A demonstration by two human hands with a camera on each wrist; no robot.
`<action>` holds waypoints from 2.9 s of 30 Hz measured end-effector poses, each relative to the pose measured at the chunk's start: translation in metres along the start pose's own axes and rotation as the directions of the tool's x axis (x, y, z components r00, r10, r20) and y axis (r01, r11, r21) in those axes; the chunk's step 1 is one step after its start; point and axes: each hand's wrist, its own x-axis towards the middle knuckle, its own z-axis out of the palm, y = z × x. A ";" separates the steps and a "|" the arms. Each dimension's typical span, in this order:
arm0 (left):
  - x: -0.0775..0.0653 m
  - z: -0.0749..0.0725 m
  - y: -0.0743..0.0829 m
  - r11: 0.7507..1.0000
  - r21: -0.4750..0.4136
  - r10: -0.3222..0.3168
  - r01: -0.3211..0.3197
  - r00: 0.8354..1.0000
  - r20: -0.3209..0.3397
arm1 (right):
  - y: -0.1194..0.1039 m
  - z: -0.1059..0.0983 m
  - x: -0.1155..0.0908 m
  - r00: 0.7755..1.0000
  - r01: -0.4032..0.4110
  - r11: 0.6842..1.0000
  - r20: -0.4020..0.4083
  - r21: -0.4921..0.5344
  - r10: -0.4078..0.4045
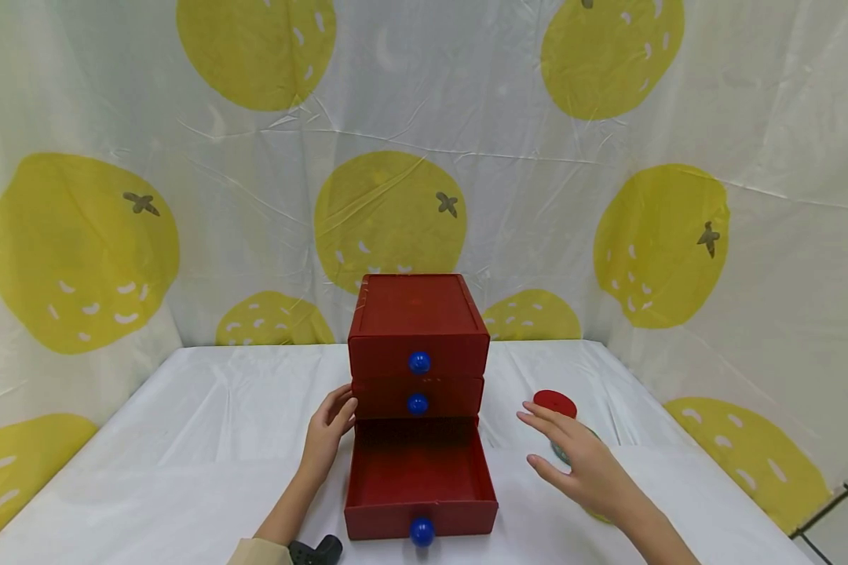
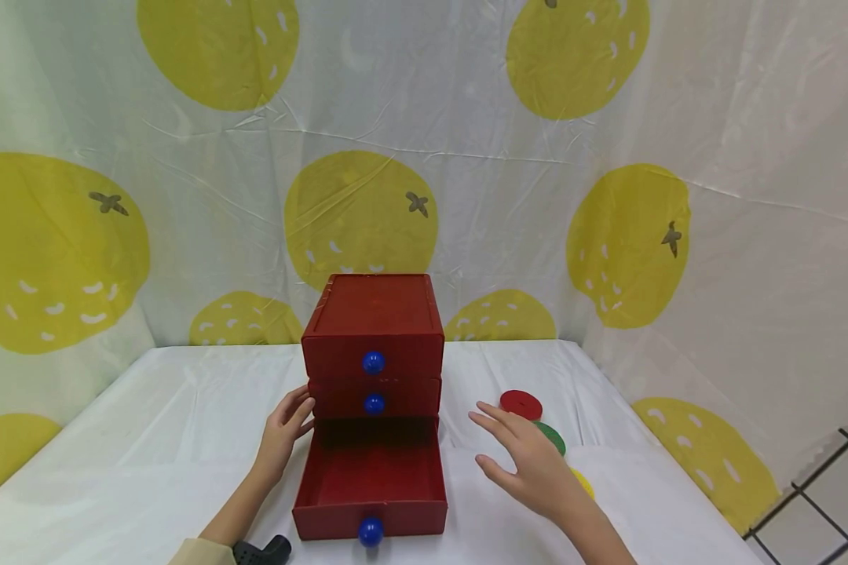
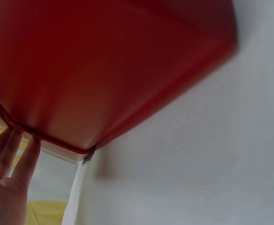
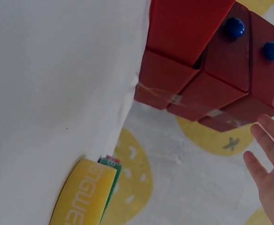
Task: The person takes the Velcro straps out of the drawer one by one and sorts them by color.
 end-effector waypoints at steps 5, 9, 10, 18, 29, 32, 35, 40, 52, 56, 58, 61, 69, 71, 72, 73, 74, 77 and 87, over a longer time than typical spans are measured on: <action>0.000 0.000 0.000 1.000 0.000 0.001 -0.001 1.000 0.001 | -0.004 0.003 0.003 1.000 0.022 0.999 0.015 -0.038 -0.021; 0.000 -0.001 0.000 1.000 -0.002 -0.001 0.001 1.000 0.003 | -0.006 0.007 0.007 0.997 0.080 0.996 0.014 -0.033 -0.079; 0.000 -0.001 0.000 1.000 -0.003 -0.001 0.001 1.000 0.004 | -0.007 0.007 0.008 0.996 0.086 0.996 0.018 -0.032 -0.085; 0.000 0.000 -0.001 1.000 -0.003 0.006 -0.006 1.000 0.004 | -0.015 0.013 0.012 0.990 0.129 0.991 0.053 -0.030 -0.127; 0.002 -0.001 0.000 1.000 -0.006 -0.001 0.001 1.000 -0.003 | -0.031 0.023 0.017 0.984 0.093 0.996 0.154 -0.013 -0.090; 0.001 0.000 0.000 1.000 -0.008 -0.003 0.003 1.000 -0.002 | -0.036 0.025 0.019 0.979 0.082 0.997 0.185 -0.002 -0.080; 0.001 0.000 0.000 1.000 -0.009 -0.003 0.003 1.000 -0.001 | -0.041 0.027 0.020 0.974 0.076 0.997 0.215 0.009 -0.076; 0.001 0.000 -0.001 1.000 -0.009 0.002 -0.002 1.000 0.003 | -0.044 0.031 0.023 0.965 0.158 0.987 0.207 0.017 -0.158; 0.001 0.000 -0.001 1.000 -0.017 0.008 -0.008 1.000 0.004 | -0.056 0.041 0.029 0.923 0.364 0.931 0.122 0.027 -0.365; 0.001 0.000 0.000 1.000 -0.017 0.008 -0.008 1.000 0.003 | -0.061 0.044 0.029 0.905 0.406 0.913 0.121 0.042 -0.408; 0.002 0.000 0.000 1.000 -0.018 0.010 -0.010 1.000 0.002 | -0.064 0.045 0.030 0.896 0.421 0.906 0.131 0.050 -0.423; 0.002 0.000 0.001 1.000 -0.019 0.010 -0.010 1.000 0.000 | -0.070 0.046 0.031 0.888 0.422 0.903 0.165 0.075 -0.429; 0.000 0.000 0.001 1.000 -0.017 0.005 -0.005 1.000 0.005 | -0.080 0.047 0.031 0.853 0.459 0.882 0.227 0.104 -0.470; 0.000 0.000 0.001 1.000 -0.014 0.006 -0.006 1.000 0.007 | -0.082 0.048 0.031 0.844 0.464 0.879 0.250 0.106 -0.475; 0.000 0.000 0.001 1.000 -0.014 0.007 -0.007 1.000 0.007 | -0.082 0.048 0.031 0.836 0.468 0.877 0.269 0.107 -0.478; 0.000 0.000 0.001 1.000 -0.013 0.007 -0.007 1.000 0.008 | -0.083 0.048 0.031 0.828 0.470 0.876 0.289 0.110 -0.481; 0.000 0.000 0.001 1.000 -0.013 0.007 -0.007 1.000 0.008 | -0.084 0.048 0.031 0.818 0.475 0.873 0.308 0.113 -0.485; 0.000 0.000 0.001 1.000 -0.013 0.006 -0.006 1.000 0.007 | -0.087 0.047 0.031 0.774 0.488 0.864 0.394 0.127 -0.495; 0.001 0.002 0.000 1.000 -0.011 0.017 -0.017 1.000 -0.003 | -0.095 0.048 0.030 0.672 0.586 0.800 0.474 0.131 -0.569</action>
